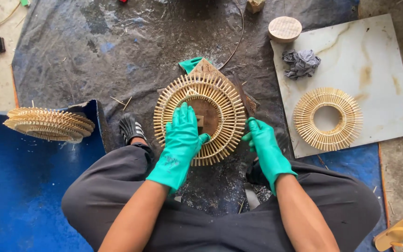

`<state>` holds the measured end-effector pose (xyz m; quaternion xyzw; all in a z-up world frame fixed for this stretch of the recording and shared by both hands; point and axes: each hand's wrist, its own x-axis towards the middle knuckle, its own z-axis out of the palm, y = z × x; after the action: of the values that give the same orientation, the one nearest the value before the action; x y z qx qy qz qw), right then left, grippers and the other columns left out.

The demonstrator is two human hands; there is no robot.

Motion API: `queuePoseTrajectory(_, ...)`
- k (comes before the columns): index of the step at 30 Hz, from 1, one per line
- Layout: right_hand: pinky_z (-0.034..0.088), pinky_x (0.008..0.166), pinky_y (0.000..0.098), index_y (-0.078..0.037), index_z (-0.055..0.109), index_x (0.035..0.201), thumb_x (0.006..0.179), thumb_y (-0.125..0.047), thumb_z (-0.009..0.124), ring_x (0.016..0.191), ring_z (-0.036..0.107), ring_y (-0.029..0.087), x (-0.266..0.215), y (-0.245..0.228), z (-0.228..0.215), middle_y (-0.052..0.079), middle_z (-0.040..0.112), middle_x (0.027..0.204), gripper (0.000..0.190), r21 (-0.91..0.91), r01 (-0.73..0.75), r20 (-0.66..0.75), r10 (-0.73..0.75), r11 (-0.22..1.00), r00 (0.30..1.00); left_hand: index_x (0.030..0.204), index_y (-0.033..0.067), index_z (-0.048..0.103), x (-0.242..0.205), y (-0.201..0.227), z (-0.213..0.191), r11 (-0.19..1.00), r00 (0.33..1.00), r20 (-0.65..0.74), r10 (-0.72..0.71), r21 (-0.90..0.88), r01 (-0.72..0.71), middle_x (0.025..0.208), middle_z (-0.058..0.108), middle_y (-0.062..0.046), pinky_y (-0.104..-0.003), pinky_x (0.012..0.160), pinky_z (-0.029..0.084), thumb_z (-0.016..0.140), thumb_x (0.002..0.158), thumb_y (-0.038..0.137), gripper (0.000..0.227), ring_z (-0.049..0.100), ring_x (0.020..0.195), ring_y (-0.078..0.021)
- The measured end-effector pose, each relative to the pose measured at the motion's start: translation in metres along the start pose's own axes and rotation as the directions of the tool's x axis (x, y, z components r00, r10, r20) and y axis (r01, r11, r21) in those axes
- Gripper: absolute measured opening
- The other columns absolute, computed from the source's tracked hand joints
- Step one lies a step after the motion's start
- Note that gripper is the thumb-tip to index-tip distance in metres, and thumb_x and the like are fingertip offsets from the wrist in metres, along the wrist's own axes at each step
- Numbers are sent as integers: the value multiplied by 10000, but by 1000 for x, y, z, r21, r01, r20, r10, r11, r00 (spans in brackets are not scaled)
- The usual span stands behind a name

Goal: Sanding the edges and spokes of circular wooden furniture components using a file.

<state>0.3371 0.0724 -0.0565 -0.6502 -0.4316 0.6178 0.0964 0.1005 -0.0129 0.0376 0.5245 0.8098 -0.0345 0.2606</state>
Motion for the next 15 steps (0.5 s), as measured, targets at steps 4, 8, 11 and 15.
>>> queuePoseTrajectory(4,462,449,320,-76,708,1244,1062,-372,524,496,528,151,-51,-31,-28,72,668,689,394,277,162,-51,-154,947,987,1564,1,228,6,-7,4,996,996,79,53,73,-59,1674,146,-195,-616,1155,319,855,759,483,1129,168,1535,-401)
queuePoseTrajectory(8,634,761,349,12,652,1254,1111,-206,564,820,732,195,-115,-66,-48,126,733,991,276,471,593,-253,-544,653,800,1578,20,207,4,6,-10,996,993,116,25,77,-34,1692,106,-183,-634,1137,338,858,773,453,1122,138,1546,-402)
queuePoseTrajectory(11,642,983,409,-5,507,1423,1175,-136,518,1049,730,249,-168,-108,-60,167,694,1277,280,376,786,-321,-726,492,608,1586,38,213,4,7,-6,999,993,115,-17,51,12,1703,89,-173,-643,1141,338,849,797,438,1089,127,1546,-414)
queuePoseTrajectory(15,618,840,359,-52,415,1536,1175,-160,492,895,711,205,-207,-135,-67,146,691,1171,385,317,744,-302,-681,588,667,1585,60,227,6,6,-8,999,993,115,-15,51,10,1706,74,-158,-637,1165,316,853,798,431,1073,105,1558,-409)
